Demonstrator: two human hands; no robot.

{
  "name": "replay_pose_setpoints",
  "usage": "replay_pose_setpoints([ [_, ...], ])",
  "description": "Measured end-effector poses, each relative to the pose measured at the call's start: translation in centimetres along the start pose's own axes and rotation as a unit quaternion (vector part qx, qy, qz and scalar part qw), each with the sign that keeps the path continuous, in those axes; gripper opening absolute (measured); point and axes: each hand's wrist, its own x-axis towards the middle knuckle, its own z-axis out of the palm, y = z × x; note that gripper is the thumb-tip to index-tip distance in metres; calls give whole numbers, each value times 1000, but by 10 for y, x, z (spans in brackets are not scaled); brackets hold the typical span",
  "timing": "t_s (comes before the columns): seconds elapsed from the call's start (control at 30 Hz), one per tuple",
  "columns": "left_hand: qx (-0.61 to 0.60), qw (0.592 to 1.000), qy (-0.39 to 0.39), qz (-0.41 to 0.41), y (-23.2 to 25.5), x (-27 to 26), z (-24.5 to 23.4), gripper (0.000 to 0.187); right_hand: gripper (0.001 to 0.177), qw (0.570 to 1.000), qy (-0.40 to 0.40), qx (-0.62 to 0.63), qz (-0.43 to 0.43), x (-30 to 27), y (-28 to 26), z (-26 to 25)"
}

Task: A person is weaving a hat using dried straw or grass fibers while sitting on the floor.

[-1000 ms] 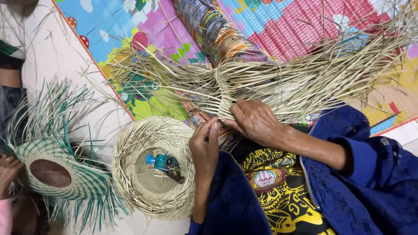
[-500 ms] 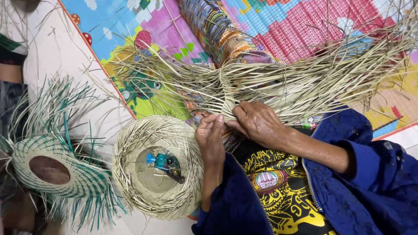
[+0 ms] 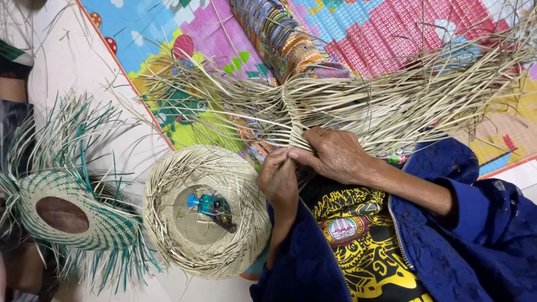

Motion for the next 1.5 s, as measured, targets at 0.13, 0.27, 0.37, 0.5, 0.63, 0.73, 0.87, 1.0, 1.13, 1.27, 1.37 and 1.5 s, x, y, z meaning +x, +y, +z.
replay_pose_setpoints([
  [0.13,3,999,-38,23,3,4,-2,13,54,999,-34,24,29,0,-3,-8],
  [0.27,-30,994,-98,-26,9,5,-5,25,57,998,-43,29,19,2,-3,-8],
  [0.37,-37,989,-130,-57,7,6,-9,24,56,998,-53,10,18,3,4,-4],
  [0.5,-40,985,-123,-110,5,11,-12,18,42,993,-66,-91,-28,9,50,24],
  [0.63,-52,985,-61,-153,-11,12,-19,21,34,985,-83,-152,-7,-5,87,-2],
  [0.73,-36,983,9,-180,-15,14,-30,25,32,971,-80,-226,26,-23,100,-71],
  [0.87,-179,946,82,-257,-33,6,-39,24,9,877,13,-475,70,-63,150,-152],
  [1.0,-223,932,90,-271,-38,3,-38,19,71,784,185,-592,23,-106,252,-160],
  [1.13,-240,930,74,-270,-30,-3,-31,20,105,849,82,-515,-86,-73,32,-168],
  [1.27,-269,914,89,-292,-26,-5,-25,22,91,969,21,-107,-222,-40,-26,-83],
  [1.37,-244,917,106,-297,-54,-19,-25,26,94,975,36,-127,-178,-13,-27,-36],
  [1.5,-214,921,119,-304,-44,-17,-18,26,88,970,43,-199,-136,-4,-5,4],
])
